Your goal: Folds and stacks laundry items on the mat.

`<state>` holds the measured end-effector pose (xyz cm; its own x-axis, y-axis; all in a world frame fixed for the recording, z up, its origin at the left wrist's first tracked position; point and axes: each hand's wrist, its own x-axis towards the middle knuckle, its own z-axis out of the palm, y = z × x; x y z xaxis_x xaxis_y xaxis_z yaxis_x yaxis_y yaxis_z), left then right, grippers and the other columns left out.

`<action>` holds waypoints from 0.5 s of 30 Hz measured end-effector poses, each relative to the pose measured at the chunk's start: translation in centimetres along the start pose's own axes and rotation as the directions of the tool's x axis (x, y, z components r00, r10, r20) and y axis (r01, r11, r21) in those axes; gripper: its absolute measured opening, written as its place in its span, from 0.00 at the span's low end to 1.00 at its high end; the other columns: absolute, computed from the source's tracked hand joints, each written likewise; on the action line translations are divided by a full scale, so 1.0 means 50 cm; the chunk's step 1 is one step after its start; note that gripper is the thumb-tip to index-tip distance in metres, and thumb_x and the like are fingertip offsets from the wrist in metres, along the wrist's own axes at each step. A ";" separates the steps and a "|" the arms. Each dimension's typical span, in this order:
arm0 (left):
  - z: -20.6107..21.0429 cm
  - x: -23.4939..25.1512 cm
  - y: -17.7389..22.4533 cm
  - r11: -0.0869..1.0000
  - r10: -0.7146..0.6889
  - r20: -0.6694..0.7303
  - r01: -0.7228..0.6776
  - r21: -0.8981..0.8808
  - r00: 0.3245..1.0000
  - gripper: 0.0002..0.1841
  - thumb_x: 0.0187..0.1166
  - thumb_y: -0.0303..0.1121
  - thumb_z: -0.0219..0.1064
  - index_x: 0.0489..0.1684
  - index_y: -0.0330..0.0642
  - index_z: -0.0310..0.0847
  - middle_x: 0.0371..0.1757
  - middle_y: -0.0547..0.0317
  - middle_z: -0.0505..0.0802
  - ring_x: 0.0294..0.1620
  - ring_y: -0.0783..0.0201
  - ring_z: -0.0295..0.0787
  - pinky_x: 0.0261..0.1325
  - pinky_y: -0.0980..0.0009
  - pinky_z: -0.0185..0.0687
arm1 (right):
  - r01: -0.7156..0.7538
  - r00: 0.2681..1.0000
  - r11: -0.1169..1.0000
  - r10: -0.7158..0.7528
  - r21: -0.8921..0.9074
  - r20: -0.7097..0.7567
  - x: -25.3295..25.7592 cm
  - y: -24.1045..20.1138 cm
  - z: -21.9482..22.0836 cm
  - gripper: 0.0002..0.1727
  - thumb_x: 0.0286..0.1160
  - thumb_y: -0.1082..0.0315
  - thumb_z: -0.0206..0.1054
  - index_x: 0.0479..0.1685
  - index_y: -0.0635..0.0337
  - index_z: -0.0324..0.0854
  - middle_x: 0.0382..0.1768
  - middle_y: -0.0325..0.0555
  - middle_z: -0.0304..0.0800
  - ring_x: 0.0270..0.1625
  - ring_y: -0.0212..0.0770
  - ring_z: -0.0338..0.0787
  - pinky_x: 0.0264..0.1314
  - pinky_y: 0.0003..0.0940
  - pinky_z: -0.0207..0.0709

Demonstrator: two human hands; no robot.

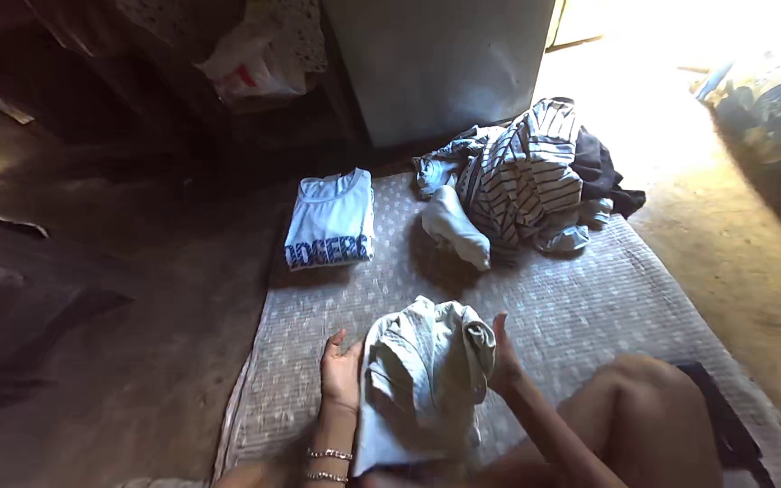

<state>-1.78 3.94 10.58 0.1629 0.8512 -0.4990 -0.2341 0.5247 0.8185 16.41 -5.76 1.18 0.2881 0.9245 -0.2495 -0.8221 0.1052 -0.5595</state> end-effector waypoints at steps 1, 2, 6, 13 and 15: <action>-0.060 0.040 -0.051 0.998 -0.060 0.135 0.063 -0.012 0.989 0.35 0.91 0.51 0.24 0.63 0.35 0.77 0.41 0.54 0.96 0.40 0.66 0.94 0.43 0.68 0.91 | -0.044 0.999 0.998 0.045 -0.036 0.010 -0.008 -0.007 -0.026 0.53 0.83 0.30 0.13 0.79 0.61 0.67 0.57 0.42 0.93 0.58 0.32 0.91 0.61 0.33 0.86; -0.094 0.065 -0.086 0.995 -0.096 0.187 0.087 0.057 0.978 0.35 0.91 0.49 0.25 0.63 0.34 0.76 0.44 0.53 0.95 0.43 0.64 0.93 0.47 0.65 0.90 | -0.078 0.996 0.992 0.075 -0.097 -0.039 -0.010 -0.012 -0.053 0.53 0.83 0.30 0.13 0.80 0.62 0.68 0.57 0.45 0.93 0.57 0.35 0.92 0.61 0.35 0.86; -0.097 0.096 -0.131 0.856 -0.121 0.078 0.064 0.513 0.990 0.24 0.93 0.42 0.50 0.70 0.27 0.75 0.66 0.38 0.87 0.63 0.54 0.84 0.69 0.56 0.75 | -0.211 0.969 0.826 0.107 -0.522 -0.223 -0.015 -0.024 -0.110 0.29 0.94 0.53 0.42 0.80 0.66 0.66 0.60 0.54 0.85 0.57 0.39 0.87 0.62 0.39 0.81; -0.063 0.099 -0.100 0.669 0.306 0.255 -0.397 0.628 0.917 0.22 0.71 0.20 0.72 0.66 0.27 0.79 0.59 0.37 0.90 0.57 0.53 0.89 0.61 0.57 0.83 | -0.041 0.994 0.583 -0.057 -0.811 -0.091 -0.058 -0.128 0.026 0.16 0.73 0.82 0.63 0.59 0.71 0.81 0.45 0.49 0.90 0.44 0.33 0.89 0.52 0.33 0.85; -0.056 0.038 -0.083 0.626 0.478 0.336 -0.584 0.517 0.811 0.29 0.76 0.28 0.67 0.76 0.22 0.69 0.71 0.31 0.83 0.69 0.46 0.83 0.69 0.51 0.77 | 0.081 0.996 0.560 -0.077 -0.825 0.046 -0.105 -0.172 0.109 0.17 0.74 0.81 0.62 0.62 0.70 0.80 0.47 0.44 0.91 0.46 0.28 0.90 0.53 0.28 0.86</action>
<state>-3.18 3.42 5.47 0.3426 0.9358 0.0827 0.2541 -0.1770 0.9508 19.30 -9.52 11.63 0.3275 0.9296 -0.1691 -0.0320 -0.1679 -0.9853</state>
